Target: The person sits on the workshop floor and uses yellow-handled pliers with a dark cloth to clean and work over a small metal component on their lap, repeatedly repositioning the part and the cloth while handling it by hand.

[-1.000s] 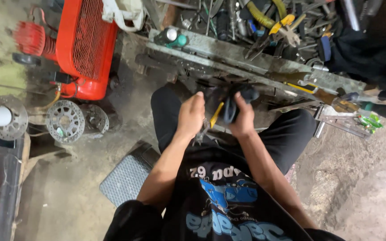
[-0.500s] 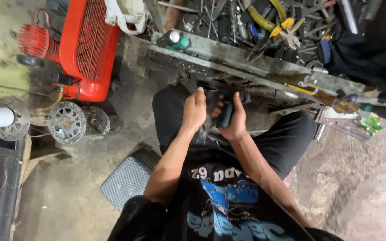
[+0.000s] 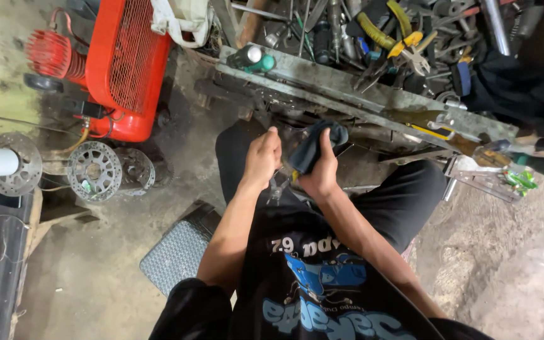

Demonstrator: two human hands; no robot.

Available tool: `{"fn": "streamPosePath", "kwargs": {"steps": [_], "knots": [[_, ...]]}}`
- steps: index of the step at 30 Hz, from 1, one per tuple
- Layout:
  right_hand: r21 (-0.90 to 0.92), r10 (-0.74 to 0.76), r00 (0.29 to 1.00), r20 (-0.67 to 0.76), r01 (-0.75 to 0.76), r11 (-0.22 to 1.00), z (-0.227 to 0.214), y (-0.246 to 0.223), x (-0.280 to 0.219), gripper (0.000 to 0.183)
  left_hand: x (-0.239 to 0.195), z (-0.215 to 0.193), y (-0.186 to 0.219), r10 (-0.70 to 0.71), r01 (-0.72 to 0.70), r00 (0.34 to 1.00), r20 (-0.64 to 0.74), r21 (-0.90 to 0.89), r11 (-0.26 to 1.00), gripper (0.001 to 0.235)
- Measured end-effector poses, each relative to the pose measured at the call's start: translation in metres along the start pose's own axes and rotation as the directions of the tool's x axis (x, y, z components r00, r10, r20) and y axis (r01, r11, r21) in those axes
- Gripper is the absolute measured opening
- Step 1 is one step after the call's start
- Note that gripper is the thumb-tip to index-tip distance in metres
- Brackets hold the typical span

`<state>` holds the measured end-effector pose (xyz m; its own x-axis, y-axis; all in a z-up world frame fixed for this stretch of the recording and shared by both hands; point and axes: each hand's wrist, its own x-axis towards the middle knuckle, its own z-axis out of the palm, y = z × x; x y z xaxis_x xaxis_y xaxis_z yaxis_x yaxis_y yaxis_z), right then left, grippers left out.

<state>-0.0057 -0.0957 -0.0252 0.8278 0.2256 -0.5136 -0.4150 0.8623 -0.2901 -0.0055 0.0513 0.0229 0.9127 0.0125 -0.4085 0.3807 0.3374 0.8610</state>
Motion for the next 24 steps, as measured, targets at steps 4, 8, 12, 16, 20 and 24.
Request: {"fn": "streamPosePath", "kwargs": {"steps": [4,8,12,16,20,24], "knots": [[0.052,0.092,0.984,0.15,-0.101,0.994,-0.004,0.014,-0.007,0.049,0.015,-0.005,-0.008,-0.037,0.027,0.992,-0.123,-0.083,0.996,0.048],[-0.058,0.097,0.994,0.048,-0.094,0.994,-0.001,0.02,-0.013,0.041,0.018,-0.005,-0.003,-0.035,0.004,0.988,-0.152,-0.202,0.979,0.047],[-0.088,0.226,0.968,0.109,-0.217,0.972,0.016,0.001,-0.015,0.055,0.02,-0.011,-0.006,0.016,-0.026,0.999,-0.05,-0.213,0.977,0.047],[0.002,0.143,0.962,0.231,-0.148,0.989,-0.018,0.0,0.01,0.049,0.009,-0.007,0.014,0.028,-0.036,0.999,-0.042,-0.199,0.979,0.043],[-0.554,-0.077,0.988,0.131,0.137,0.821,-0.031,0.002,0.023,0.041,0.006,-0.008,0.039,0.079,-0.062,0.996,0.049,-0.281,0.958,0.043],[-0.287,0.055,0.96,0.275,0.027,0.958,0.034,-0.019,-0.025,0.058,0.015,-0.019,0.025,0.077,-0.066,0.995,0.06,-0.163,0.984,0.047]]}}
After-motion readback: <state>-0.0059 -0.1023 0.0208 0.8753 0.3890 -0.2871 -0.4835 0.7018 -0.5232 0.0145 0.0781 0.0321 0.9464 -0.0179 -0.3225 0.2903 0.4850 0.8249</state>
